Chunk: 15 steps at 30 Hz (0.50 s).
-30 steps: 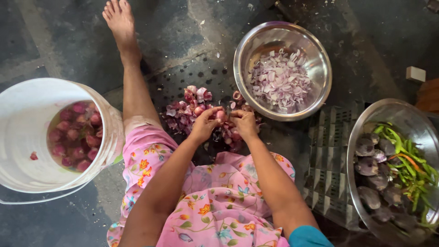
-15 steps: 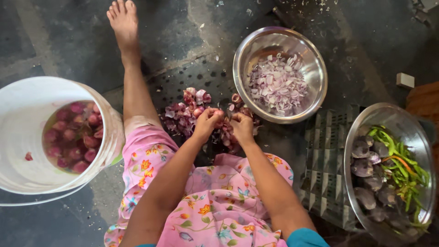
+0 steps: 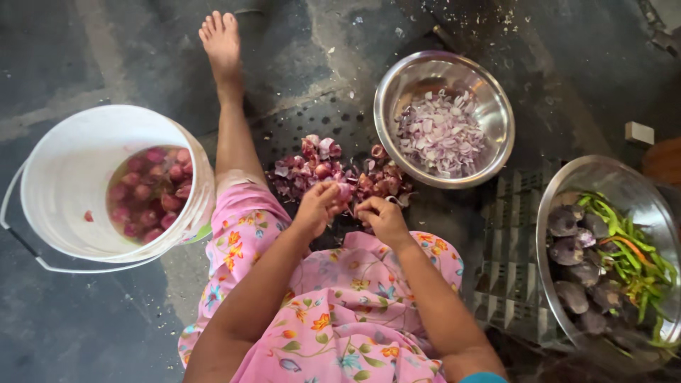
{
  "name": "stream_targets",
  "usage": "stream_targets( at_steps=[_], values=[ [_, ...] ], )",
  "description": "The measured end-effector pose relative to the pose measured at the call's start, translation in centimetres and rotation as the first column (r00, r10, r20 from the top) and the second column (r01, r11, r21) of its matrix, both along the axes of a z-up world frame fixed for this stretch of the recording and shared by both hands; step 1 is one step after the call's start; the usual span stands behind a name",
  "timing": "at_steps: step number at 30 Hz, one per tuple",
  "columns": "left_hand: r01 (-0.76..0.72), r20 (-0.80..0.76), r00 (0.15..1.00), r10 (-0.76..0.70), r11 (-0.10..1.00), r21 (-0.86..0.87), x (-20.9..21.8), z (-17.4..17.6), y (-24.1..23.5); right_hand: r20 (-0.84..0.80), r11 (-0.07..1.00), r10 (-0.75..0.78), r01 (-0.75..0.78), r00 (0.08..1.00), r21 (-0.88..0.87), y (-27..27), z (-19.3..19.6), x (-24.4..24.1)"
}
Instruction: The person sits on the floor and peels red onions by hand, removing the outer skins and placing the peeled onions into a metal bowl. The person also occasionally reaches into a bucket of water to retrieve more onions.
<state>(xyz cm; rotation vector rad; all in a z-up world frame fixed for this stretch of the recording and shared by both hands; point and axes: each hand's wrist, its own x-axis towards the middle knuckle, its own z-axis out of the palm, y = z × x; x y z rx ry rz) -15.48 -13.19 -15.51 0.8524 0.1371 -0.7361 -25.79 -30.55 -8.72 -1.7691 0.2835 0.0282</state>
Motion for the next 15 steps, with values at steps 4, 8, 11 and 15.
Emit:
stream_targets(
  at_steps=[4, 8, 11, 15],
  values=[
    [-0.070, -0.100, 0.993, 0.062, 0.995, -0.074, 0.1, -0.7, -0.3, -0.014, 0.989, 0.138, -0.139, 0.990, -0.050, -0.1, -0.3, -0.7],
    [0.000, 0.077, 0.997, 0.006, 0.996, -0.088, 0.8, -0.7, -0.2, 0.388, 0.887, 0.078, 0.114, 0.918, -0.448, -0.4, 1.4, 0.2],
    [0.110, 0.227, 0.967, -0.117, 0.993, 0.043, 0.1, -0.2, -0.2, 0.324, 0.988, -0.055, 0.098, 0.945, -0.117, 0.5, 2.5, 0.5],
    [0.135, 0.396, 0.897, -0.198, 0.974, 0.183, -1.2, 1.3, -1.1, 0.293, 0.980, -0.043, 0.098, 0.955, -0.174, 1.6, 2.9, 0.3]
  ],
)
